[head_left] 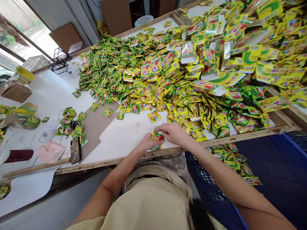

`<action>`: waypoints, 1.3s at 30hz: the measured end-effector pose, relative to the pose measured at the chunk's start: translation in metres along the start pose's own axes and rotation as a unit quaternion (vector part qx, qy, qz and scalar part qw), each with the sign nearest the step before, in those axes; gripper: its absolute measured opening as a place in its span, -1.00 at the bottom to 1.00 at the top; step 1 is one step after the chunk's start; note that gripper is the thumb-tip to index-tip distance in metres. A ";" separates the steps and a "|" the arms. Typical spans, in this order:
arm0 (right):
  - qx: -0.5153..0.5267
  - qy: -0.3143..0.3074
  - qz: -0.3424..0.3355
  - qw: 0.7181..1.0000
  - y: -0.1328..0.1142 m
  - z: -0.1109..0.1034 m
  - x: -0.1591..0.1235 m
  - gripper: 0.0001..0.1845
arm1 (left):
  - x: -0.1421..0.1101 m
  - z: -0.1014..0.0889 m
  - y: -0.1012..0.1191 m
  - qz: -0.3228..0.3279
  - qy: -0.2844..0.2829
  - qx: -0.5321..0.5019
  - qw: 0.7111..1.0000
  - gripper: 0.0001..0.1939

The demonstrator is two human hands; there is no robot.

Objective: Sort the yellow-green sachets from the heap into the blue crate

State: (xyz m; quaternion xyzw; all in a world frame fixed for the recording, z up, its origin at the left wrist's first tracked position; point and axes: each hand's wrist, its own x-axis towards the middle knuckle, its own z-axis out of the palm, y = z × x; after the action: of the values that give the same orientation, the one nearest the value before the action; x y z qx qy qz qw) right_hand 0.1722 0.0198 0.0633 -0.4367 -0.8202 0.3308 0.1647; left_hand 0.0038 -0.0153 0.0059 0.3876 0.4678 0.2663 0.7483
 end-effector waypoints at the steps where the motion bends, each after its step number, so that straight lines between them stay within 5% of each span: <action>1: 0.013 -0.026 -0.010 1.000 0.000 -0.003 0.001 -0.65 | 0.000 0.000 0.000 -0.003 0.001 -0.004 1.000 -0.55; 6: 0.051 -0.133 -0.028 0.989 -0.003 -0.018 0.008 -0.65 | 0.000 -0.003 -0.002 -0.008 -0.001 -0.008 1.000 -0.54; 24: -0.016 -0.115 0.017 0.993 0.000 -0.011 0.008 -0.70 | 0.002 -0.004 0.001 -0.021 -0.026 0.016 0.999 -0.50; 31: 0.096 -0.132 0.092 0.982 0.000 -0.014 0.004 -0.77 | 0.003 -0.005 -0.004 0.008 -0.040 0.071 0.997 -0.54; 39: -0.003 -0.053 0.083 0.995 -0.003 -0.004 0.003 -0.77 | 0.002 -0.001 0.001 0.014 -0.026 0.073 0.997 -0.65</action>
State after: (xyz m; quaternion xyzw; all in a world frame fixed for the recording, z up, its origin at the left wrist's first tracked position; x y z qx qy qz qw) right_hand 0.1710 0.0233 0.0685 -0.4858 -0.7896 0.3635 0.0914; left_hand 0.0040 -0.0128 0.0053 0.4549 0.4612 0.2318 0.7257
